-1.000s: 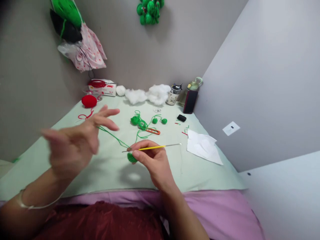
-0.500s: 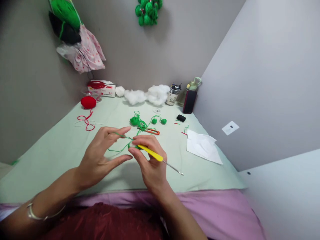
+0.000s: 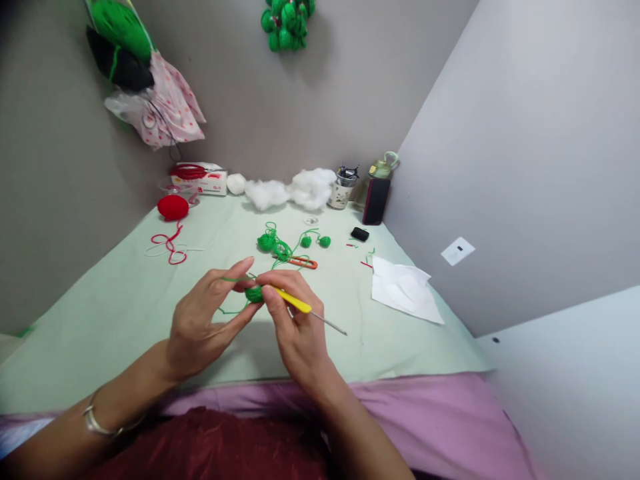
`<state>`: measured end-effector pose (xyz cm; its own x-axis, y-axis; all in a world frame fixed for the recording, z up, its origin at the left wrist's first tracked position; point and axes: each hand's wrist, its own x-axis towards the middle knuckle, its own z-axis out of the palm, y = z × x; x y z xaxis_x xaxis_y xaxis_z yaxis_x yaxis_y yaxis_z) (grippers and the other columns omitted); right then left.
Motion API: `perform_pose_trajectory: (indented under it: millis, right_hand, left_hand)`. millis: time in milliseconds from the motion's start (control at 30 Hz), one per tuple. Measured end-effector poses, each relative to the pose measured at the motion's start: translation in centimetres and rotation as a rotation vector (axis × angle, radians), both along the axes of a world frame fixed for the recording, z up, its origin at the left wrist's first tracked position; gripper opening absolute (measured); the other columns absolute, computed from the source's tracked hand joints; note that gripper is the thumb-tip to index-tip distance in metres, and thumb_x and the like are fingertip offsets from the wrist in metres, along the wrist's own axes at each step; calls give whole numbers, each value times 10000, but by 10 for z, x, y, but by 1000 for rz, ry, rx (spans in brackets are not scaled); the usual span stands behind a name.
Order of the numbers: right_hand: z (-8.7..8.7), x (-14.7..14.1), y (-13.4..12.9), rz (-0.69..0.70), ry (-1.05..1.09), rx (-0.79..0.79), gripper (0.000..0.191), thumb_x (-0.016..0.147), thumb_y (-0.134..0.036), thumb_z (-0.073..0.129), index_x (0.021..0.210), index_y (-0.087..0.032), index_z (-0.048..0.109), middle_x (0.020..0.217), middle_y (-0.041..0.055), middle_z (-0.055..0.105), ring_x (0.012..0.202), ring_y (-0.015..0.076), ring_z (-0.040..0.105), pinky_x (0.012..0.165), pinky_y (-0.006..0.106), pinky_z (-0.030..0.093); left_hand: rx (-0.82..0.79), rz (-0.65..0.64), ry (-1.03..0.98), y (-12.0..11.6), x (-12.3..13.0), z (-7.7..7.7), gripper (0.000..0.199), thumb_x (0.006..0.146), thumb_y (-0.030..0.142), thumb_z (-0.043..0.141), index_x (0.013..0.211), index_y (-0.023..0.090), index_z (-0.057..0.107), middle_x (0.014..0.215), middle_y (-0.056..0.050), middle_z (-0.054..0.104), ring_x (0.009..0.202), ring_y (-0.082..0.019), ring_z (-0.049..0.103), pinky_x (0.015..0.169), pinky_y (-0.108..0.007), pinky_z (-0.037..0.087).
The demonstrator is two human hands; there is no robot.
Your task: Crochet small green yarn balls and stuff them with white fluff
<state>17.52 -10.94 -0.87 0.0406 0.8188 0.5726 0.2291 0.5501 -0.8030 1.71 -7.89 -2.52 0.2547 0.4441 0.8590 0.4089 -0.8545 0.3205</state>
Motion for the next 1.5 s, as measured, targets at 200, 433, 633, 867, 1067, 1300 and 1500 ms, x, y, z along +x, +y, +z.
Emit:
perform_pose_trajectory:
  millis: [200,433,633,867,1067,1300,1500]
  right_hand:
    - [2,6,-3,10,129,35,181,989,-257,633,1039,-291,803,896,24,681,774,144,659,715,308,542]
    - [0,4,1,196,364,-12,162,946,-198,689,1023,-283,805,893,23,689,711,129,673,651,297,568]
    - [4,4,-2,107,241,45,166,936,-191,699,1001,-287,816,936,38,701,799,153,666,697,307,559]
    - [-1,6,1,220,298,52,185,966,-219,666,1042,-306,810,994,39,774,904,180,688,744,321,569]
    - [-2,10,3,268,290,31,163,964,-243,668,1026,-298,808,1014,53,794,936,204,703,758,349,584]
    - [-3,12,5,374,428,-45,122,978,-270,648,988,-270,769,950,36,787,755,156,682,695,323,581]
    - [-1,19,4,403,392,-92,160,1001,-328,610,986,-231,736,907,46,776,743,164,703,679,329,603]
  left_hand:
    - [-234,-126,-155,-10,-2,5,758,858,81,716,1532,309,455,1085,-16,660,916,-137,672,920,-272,581]
    - [-459,-212,-315,-15,-3,-2,741,866,81,702,1505,391,492,1125,-7,609,1038,-153,658,1020,-301,555]
    - [-687,-383,-475,-17,-1,0,697,883,90,704,1471,417,522,1089,13,607,1072,-126,619,1088,-273,495]
    - [-902,-556,-569,-16,-2,10,714,857,102,717,1496,339,502,1002,9,571,1012,-133,625,1009,-283,538]
    - [-806,-526,-438,-11,-7,12,762,831,47,669,1511,341,488,987,0,583,1013,-145,645,1050,-329,532]
    - [-686,-462,-238,-8,-16,16,699,805,22,653,1429,325,564,1017,-30,647,999,-178,667,1035,-373,550]
    - [-650,-458,-160,-6,-19,13,757,821,10,632,1479,363,509,1030,-20,646,1001,-168,662,1026,-350,541]
